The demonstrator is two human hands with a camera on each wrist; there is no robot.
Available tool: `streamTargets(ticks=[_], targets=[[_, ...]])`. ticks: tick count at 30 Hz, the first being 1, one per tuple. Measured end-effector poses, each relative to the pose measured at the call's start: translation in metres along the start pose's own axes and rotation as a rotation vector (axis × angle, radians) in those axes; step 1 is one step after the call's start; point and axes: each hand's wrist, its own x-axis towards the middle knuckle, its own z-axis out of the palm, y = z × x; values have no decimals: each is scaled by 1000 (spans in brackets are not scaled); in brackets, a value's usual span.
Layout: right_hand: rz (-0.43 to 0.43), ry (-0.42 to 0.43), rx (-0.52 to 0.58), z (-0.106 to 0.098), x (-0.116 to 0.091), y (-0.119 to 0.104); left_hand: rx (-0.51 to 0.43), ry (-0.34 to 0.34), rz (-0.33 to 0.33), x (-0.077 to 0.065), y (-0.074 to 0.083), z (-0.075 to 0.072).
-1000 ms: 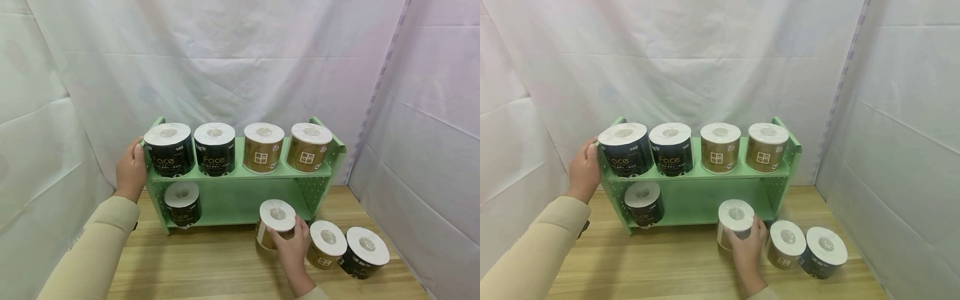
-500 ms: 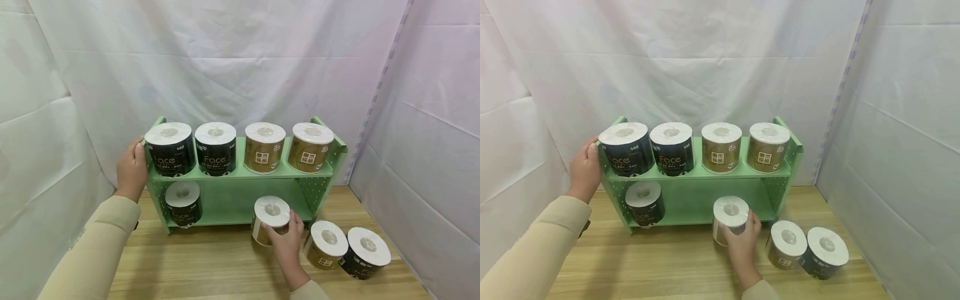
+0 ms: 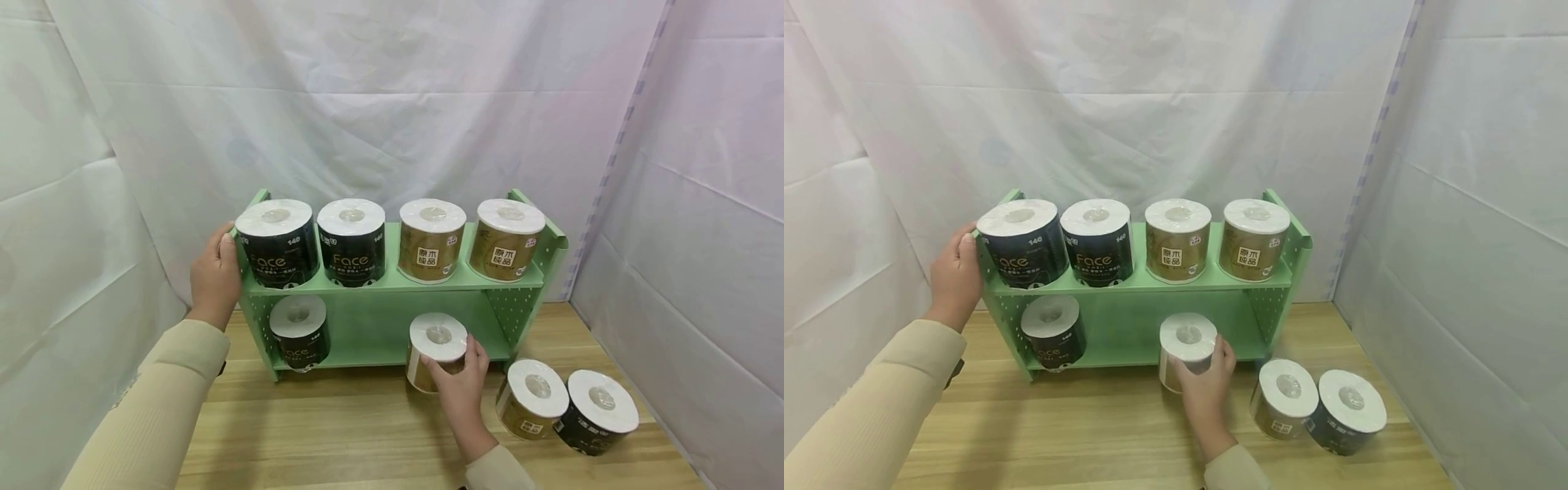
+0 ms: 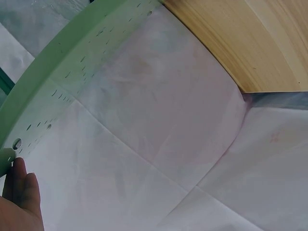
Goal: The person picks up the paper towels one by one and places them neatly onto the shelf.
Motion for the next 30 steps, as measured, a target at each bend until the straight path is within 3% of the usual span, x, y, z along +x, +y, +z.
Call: streamTargets(ticks=[30], targets=[[-48, -35, 67, 29, 10, -13, -20, 11, 10, 0, 0, 0]])
